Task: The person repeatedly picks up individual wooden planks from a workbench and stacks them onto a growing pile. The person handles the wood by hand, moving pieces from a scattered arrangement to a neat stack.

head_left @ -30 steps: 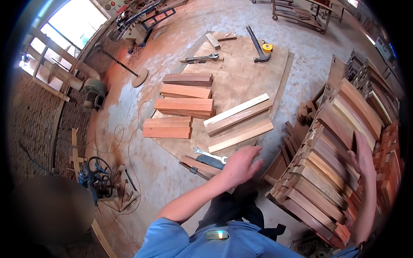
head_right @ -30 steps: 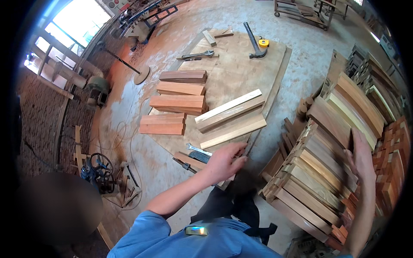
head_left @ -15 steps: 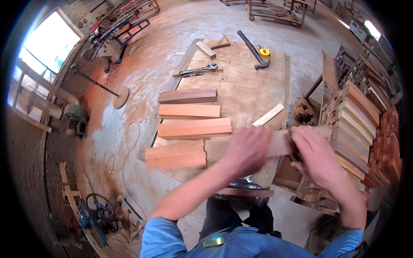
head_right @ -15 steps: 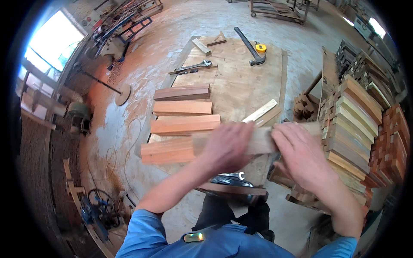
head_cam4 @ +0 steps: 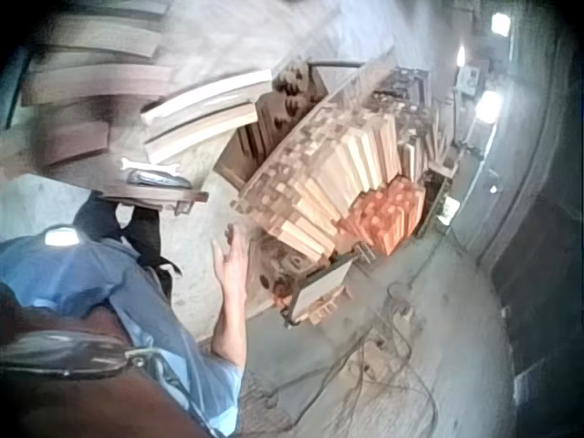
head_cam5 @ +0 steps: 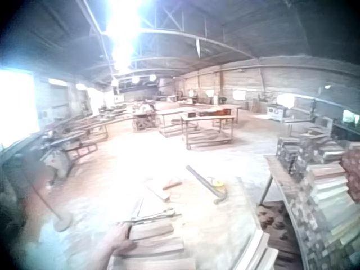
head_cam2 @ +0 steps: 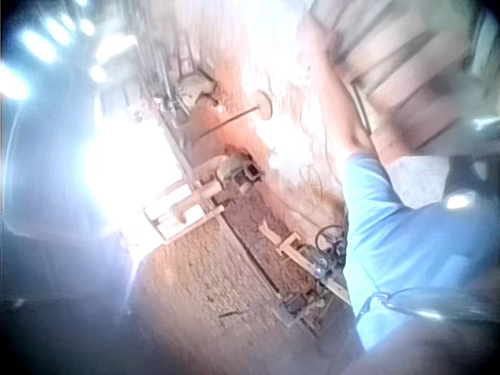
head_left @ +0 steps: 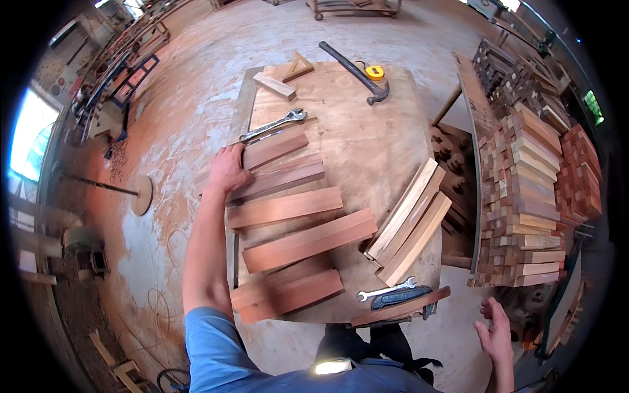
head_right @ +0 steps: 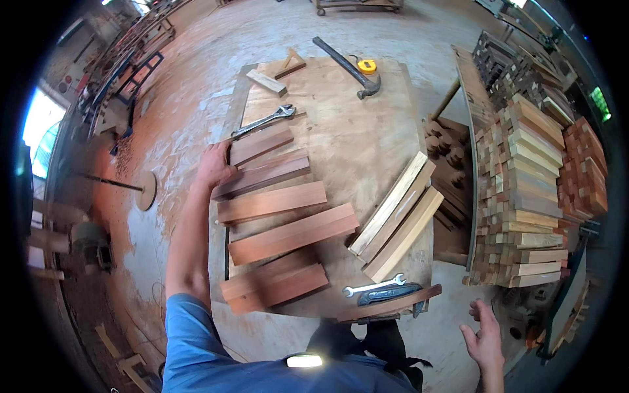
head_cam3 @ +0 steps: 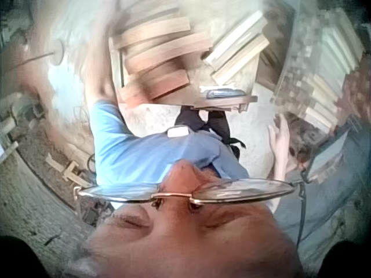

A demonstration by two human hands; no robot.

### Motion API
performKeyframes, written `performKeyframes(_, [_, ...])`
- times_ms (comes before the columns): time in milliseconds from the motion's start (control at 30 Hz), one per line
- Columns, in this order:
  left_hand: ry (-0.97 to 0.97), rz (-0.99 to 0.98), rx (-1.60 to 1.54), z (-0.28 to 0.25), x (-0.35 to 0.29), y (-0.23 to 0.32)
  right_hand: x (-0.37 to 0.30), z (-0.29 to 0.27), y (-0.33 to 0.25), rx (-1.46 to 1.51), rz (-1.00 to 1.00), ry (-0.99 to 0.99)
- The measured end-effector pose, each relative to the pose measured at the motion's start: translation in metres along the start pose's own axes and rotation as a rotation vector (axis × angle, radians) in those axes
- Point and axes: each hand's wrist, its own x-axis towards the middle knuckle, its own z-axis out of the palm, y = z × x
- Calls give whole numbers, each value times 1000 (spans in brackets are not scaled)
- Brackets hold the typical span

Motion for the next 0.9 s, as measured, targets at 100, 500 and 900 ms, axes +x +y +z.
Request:
performKeyframes(100, [-38,46,-34,26,26,-17,-17,-1,-5,-9,111,37])
performKeyframes(500, [-330,117,-185,121,83,-57,-15,-1,-3,-81,218,71])
performKeyframes(900, [-342,-17,-232,91,87,-48,10,-26,14,-117,183,97])
